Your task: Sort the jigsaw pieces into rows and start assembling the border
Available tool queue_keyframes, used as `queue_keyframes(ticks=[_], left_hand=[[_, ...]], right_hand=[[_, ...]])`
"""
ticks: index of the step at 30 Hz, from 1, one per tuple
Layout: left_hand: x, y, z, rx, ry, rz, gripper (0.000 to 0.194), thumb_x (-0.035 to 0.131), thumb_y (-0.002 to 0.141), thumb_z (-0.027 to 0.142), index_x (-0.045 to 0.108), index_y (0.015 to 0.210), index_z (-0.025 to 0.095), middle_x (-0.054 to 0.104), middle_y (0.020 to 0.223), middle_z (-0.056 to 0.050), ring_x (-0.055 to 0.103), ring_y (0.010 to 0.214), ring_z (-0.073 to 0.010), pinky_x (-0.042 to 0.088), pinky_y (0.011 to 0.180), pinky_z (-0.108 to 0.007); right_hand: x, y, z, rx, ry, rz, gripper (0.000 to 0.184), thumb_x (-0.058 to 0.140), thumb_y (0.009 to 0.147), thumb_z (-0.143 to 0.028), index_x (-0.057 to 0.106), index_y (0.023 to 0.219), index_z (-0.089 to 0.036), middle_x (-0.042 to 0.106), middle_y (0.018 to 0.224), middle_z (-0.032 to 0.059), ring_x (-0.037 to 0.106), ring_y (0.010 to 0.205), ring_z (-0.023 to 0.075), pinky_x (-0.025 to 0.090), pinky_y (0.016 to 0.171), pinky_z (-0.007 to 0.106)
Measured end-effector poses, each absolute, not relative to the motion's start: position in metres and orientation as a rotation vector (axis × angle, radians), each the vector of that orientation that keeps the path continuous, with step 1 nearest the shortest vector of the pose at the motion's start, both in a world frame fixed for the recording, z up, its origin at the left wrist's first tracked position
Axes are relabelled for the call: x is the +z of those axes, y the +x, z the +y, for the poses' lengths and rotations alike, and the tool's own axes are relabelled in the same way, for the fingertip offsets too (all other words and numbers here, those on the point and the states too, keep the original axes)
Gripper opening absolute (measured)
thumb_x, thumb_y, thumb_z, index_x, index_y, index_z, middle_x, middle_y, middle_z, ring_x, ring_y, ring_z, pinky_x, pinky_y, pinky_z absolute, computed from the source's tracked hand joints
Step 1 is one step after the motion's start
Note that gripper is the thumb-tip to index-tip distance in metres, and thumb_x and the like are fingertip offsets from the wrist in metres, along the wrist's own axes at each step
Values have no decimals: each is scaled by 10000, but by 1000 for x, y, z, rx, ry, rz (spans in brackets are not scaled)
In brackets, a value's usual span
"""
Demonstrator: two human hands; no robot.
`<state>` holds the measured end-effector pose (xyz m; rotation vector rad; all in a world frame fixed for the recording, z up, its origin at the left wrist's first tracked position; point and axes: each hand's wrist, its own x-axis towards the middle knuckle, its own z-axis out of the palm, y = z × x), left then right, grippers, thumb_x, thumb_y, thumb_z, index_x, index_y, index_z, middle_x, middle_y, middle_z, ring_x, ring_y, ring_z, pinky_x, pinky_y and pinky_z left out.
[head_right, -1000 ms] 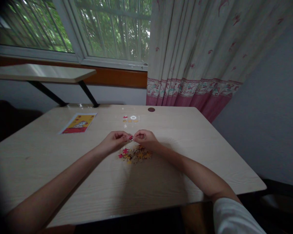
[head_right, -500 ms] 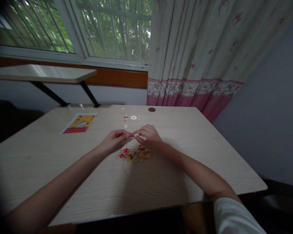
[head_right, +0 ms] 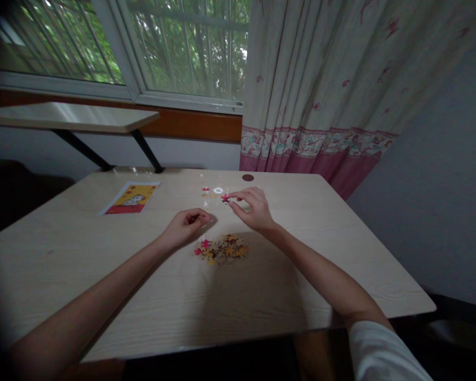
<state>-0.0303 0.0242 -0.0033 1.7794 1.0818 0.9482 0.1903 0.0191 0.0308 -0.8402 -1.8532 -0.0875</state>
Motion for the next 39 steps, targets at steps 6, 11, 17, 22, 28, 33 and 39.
queue_keyframes(ticks=[6,11,17,22,28,33,39], left_hand=[[-4,-26,22,967,1590,955,225,656,696,331,672,790,127,638,673,-45,495,565,-108,351,524,-228],[0,-21,18,953,1373,886,177,723,602,255,650,708,134,653,660,-49,535,567,-117,380,527,-234],[8,-17,13,981,1155,878,132,709,593,212,615,636,130,627,574,-10,401,420,-44,267,420,-189],[9,-15,11,990,1039,774,164,720,587,212,590,608,114,640,572,-20,373,402,-24,225,417,-174],[8,-14,10,949,1070,785,178,714,586,199,558,597,115,652,589,-37,383,412,-31,232,429,-179],[8,-15,10,907,1110,798,181,710,588,213,556,594,118,641,583,-29,381,423,-36,236,435,-182],[10,-23,16,874,1299,866,172,681,620,277,603,653,128,629,610,-31,405,446,-56,249,438,-191]], right_hand=[[20,184,20,210,-757,-2211,141,602,796,-298,656,907,-230,665,835,23,576,806,139,441,761,297],[15,180,17,242,-759,-2270,138,588,809,-302,653,917,-245,660,846,19,569,824,142,417,785,309],[9,176,15,100,-865,-2095,145,593,799,-340,648,808,-207,636,736,23,565,732,139,401,739,301],[7,173,13,-26,-852,-2109,136,604,788,-333,656,749,-215,643,698,12,566,692,133,373,708,295],[10,175,12,-94,-891,-2149,138,578,806,-320,660,767,-215,647,728,22,562,725,142,350,716,302],[10,178,14,-114,-837,-2192,144,571,813,-323,667,787,-218,633,725,24,553,723,144,339,713,302],[16,187,17,-147,-861,-2172,147,557,826,-327,670,812,-232,613,740,27,530,734,151,333,731,320]])
